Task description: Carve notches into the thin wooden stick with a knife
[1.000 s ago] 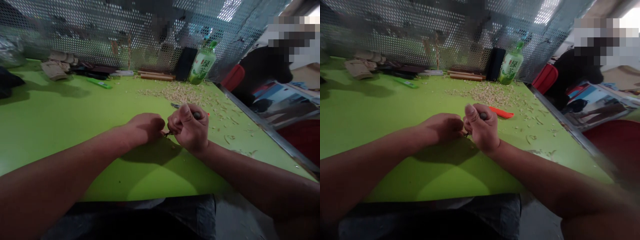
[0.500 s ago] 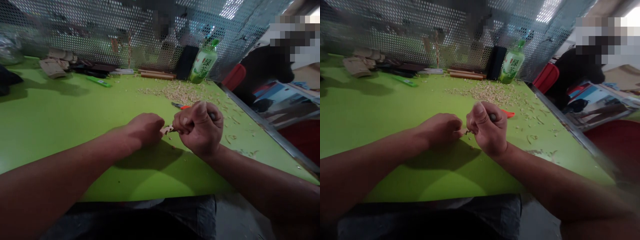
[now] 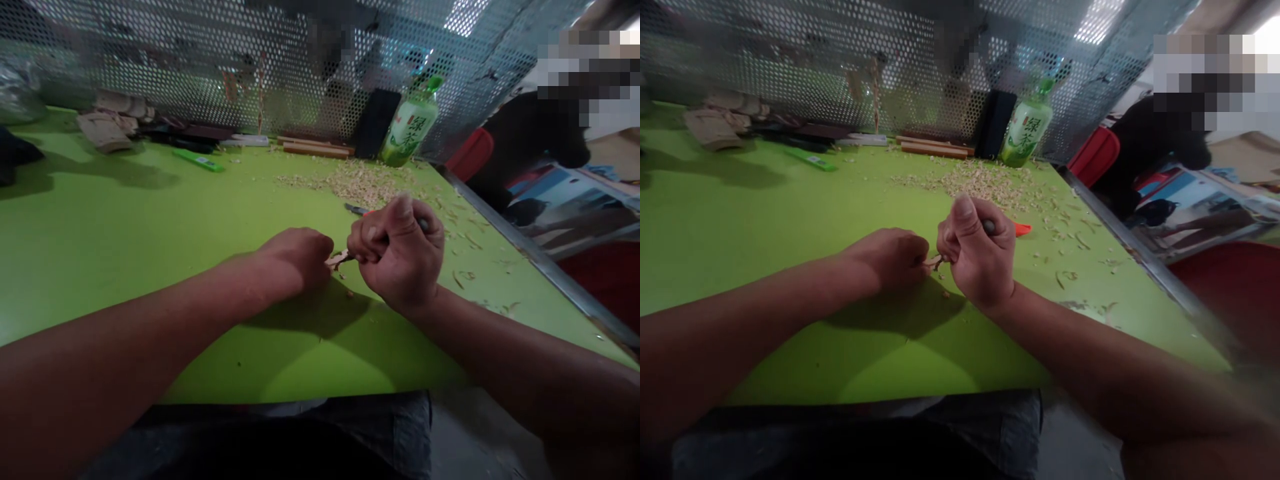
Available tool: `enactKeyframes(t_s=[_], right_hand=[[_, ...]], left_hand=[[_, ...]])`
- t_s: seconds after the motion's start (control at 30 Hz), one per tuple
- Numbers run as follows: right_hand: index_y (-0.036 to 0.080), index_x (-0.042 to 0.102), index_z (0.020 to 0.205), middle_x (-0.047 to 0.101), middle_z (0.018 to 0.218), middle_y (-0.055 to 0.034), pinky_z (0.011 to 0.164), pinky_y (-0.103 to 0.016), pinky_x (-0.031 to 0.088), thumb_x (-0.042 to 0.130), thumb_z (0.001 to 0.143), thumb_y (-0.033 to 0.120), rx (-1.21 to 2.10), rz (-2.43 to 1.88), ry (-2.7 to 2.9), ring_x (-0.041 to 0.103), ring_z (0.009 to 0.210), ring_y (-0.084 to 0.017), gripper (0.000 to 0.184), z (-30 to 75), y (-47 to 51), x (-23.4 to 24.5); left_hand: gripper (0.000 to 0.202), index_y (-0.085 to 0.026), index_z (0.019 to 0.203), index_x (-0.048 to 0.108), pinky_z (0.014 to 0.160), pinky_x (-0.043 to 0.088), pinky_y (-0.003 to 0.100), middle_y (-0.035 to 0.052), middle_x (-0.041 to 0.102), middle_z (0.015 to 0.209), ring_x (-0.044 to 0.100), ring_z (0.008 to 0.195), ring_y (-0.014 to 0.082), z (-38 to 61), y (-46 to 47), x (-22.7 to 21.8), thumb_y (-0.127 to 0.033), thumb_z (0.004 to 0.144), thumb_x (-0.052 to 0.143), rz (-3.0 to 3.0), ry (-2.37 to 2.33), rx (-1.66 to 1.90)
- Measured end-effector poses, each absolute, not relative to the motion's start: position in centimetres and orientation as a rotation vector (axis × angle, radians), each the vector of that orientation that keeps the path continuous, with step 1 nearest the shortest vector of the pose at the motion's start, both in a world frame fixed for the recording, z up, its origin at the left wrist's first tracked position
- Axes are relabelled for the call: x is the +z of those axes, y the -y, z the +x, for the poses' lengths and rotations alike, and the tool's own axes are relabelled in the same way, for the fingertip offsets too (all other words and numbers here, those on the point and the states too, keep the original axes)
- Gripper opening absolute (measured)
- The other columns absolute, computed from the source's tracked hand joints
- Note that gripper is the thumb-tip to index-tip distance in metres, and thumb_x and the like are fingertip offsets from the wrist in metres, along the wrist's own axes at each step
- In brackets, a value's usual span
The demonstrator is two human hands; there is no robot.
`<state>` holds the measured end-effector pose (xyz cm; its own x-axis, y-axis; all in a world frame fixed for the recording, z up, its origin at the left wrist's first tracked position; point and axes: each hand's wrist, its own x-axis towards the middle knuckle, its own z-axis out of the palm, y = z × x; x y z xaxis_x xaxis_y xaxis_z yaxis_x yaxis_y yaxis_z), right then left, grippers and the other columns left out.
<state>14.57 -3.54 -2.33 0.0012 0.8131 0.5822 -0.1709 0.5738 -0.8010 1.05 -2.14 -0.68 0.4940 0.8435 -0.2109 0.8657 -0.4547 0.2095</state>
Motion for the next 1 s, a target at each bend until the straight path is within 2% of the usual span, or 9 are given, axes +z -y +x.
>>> enactKeyframes(t_s=[0.3, 0.5, 0.63, 0.77, 1.0], right_hand=[[0.023, 0.047, 0.057, 0.031, 0.048, 0.0054, 0.037, -0.028, 0.025, 0.06, 0.089, 0.05, 0.898, -0.589, 1.315, 0.03, 0.037, -0.008, 0.044, 14.4, 3.5, -2.3], [0.022, 0.045, 0.057, 0.039, 0.05, 0.005, 0.04, -0.028, 0.026, 0.063, 0.087, 0.05, 0.857, -0.573, 1.408, 0.032, 0.04, -0.008, 0.044, 14.7, 3.9, -3.2], [0.021, 0.043, 0.055, 0.039, 0.05, 0.0051, 0.041, -0.027, 0.025, 0.065, 0.086, 0.048, 0.837, -0.553, 1.431, 0.033, 0.041, -0.007, 0.047, 14.6, 3.9, -3.6], [0.021, 0.04, 0.056, 0.036, 0.048, 0.0062, 0.039, -0.025, 0.024, 0.063, 0.089, 0.043, 0.929, -0.521, 1.392, 0.032, 0.039, -0.006, 0.046, 14.3, 3.5, -3.8], [0.02, 0.043, 0.055, 0.033, 0.046, 0.0074, 0.036, -0.023, 0.023, 0.063, 0.088, 0.045, 1.033, -0.538, 1.372, 0.029, 0.036, -0.006, 0.046, 14.4, 3.2, -3.2]], left_hand=[[0.026, -0.02, 0.093, 0.071, 0.059, 0.039, 0.03, 0.0096, 0.066, 0.072, 0.058, 0.065, 0.0197, 1.1, 2.2, -0.6, -0.034, 0.082, 0.052, 2.459, -1.454, -0.115], [0.028, -0.017, 0.092, 0.071, 0.057, 0.037, 0.03, 0.0101, 0.066, 0.072, 0.056, 0.061, 0.0184, 0.7, 2.5, -0.4, -0.032, 0.084, 0.048, 2.479, -1.401, -0.104], [0.026, -0.016, 0.089, 0.07, 0.058, 0.035, 0.029, 0.0093, 0.065, 0.071, 0.055, 0.06, 0.0172, 0.6, 2.3, -0.4, -0.029, 0.082, 0.049, 2.483, -1.364, -0.104], [0.024, -0.017, 0.08, 0.07, 0.059, 0.034, 0.03, 0.0082, 0.06, 0.061, 0.053, 0.058, 0.0181, 0.8, 1.8, -0.9, -0.033, 0.08, 0.052, 2.412, -1.37, -0.055], [0.022, -0.018, 0.07, 0.067, 0.058, 0.032, 0.031, 0.0067, 0.054, 0.055, 0.052, 0.058, 0.0196, 1.0, 1.7, -1.1, -0.033, 0.079, 0.054, 2.355, -1.378, 0.001]])
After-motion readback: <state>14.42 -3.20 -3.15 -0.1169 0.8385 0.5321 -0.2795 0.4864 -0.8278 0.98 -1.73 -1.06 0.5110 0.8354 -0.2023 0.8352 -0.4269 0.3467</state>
